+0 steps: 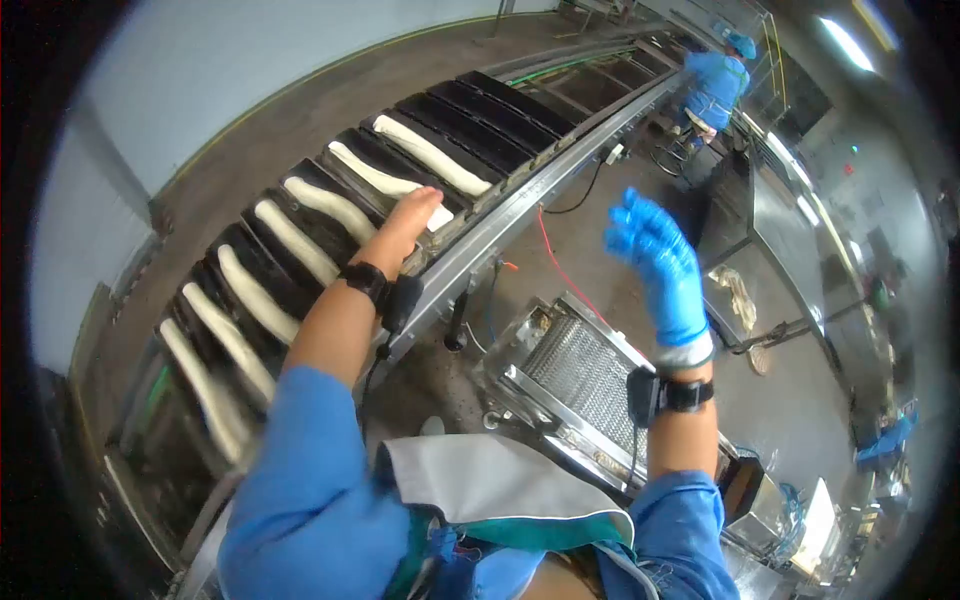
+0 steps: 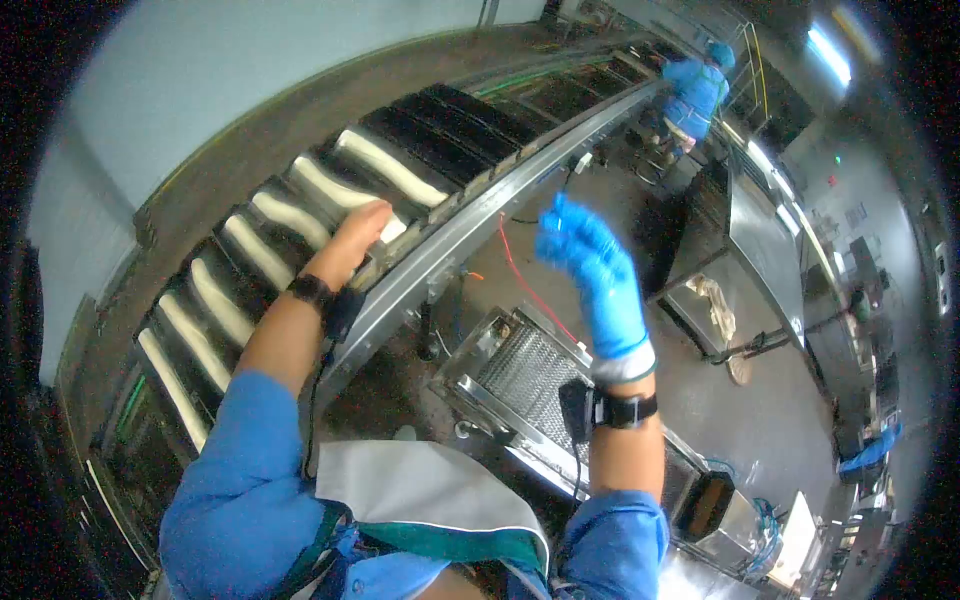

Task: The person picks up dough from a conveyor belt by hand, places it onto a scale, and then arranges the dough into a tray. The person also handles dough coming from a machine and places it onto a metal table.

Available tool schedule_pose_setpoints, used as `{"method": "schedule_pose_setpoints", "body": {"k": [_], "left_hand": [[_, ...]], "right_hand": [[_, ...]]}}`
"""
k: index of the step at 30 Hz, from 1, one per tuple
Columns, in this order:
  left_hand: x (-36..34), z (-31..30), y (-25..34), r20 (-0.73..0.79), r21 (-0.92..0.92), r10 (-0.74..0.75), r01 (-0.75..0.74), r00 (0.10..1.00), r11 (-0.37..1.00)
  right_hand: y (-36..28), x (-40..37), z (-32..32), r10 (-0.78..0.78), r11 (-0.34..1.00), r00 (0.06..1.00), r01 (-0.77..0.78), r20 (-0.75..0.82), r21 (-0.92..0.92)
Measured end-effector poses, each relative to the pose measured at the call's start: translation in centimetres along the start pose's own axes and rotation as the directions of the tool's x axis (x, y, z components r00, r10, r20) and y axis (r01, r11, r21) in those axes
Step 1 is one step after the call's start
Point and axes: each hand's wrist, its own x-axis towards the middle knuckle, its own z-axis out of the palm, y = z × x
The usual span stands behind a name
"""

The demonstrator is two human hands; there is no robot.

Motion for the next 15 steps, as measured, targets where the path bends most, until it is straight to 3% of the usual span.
{"method": "schedule_pose_setpoints", "body": {"k": [2,3,5,7,8,10,11,12,13,14,15], "left_hand": [[0.5,1.2,-1.4,0.034,0.268,0.129,-0.134,0.991,0.954],[-1.0,1.8,-0.2,0.077,0.642,0.234,-0.228,0.969,0.732],[-1.5,1.4,-1.3,0.246,0.894,0.404,-0.367,0.881,0.257],[0.0,1.2,-3.1,0.232,0.939,0.426,-0.316,0.874,0.137],[0.9,0.0,-4.5,0.237,0.932,0.485,-0.339,0.842,0.132],[3.6,-1.8,-6.5,0.266,0.952,0.377,-0.304,0.887,0.044],[3.0,-2.0,-5.4,0.175,0.974,0.278,-0.208,0.944,0.094],[3.1,-2.9,-6.4,0.195,0.969,0.385,-0.238,0.902,0.068],[2.6,-2.6,-6.1,0.063,0.947,0.445,-0.194,0.893,0.256],[5.0,-4.9,-9.6,0.112,0.963,0.505,-0.219,0.856,0.156],[4.3,-4.6,-9.2,0.056,0.959,0.472,-0.178,0.880,0.219]], "right_hand": [[2.8,-2.7,-1.8,0.119,0.983,0.992,-0.122,-0.033,-0.136],[5.0,-4.2,-3.8,0.182,0.962,0.982,-0.187,-0.040,-0.201],[10.5,-7.7,-9.6,0.317,0.878,0.946,-0.318,-0.065,-0.357],[14.9,-11.6,-15.0,0.265,0.676,0.947,-0.316,-0.180,-0.666],[15.7,-13.4,-16.5,0.296,0.545,0.916,-0.394,-0.270,-0.740],[15.3,-16.7,-19.8,0.322,0.326,0.838,-0.536,-0.441,-0.779],[14.9,-18.4,-21.5,0.338,0.264,0.798,-0.589,-0.498,-0.764],[14.7,-20.2,-23.3,0.352,0.200,0.755,-0.639,-0.554,-0.743],[15.5,-22.3,-26.3,0.313,0.148,0.751,-0.643,-0.581,-0.751],[15.3,-24.1,-28.9,0.308,0.089,0.682,-0.715,-0.663,-0.694],[14.6,-26.0,-30.7,0.239,-0.016,0.709,-0.680,-0.663,-0.733]]}}
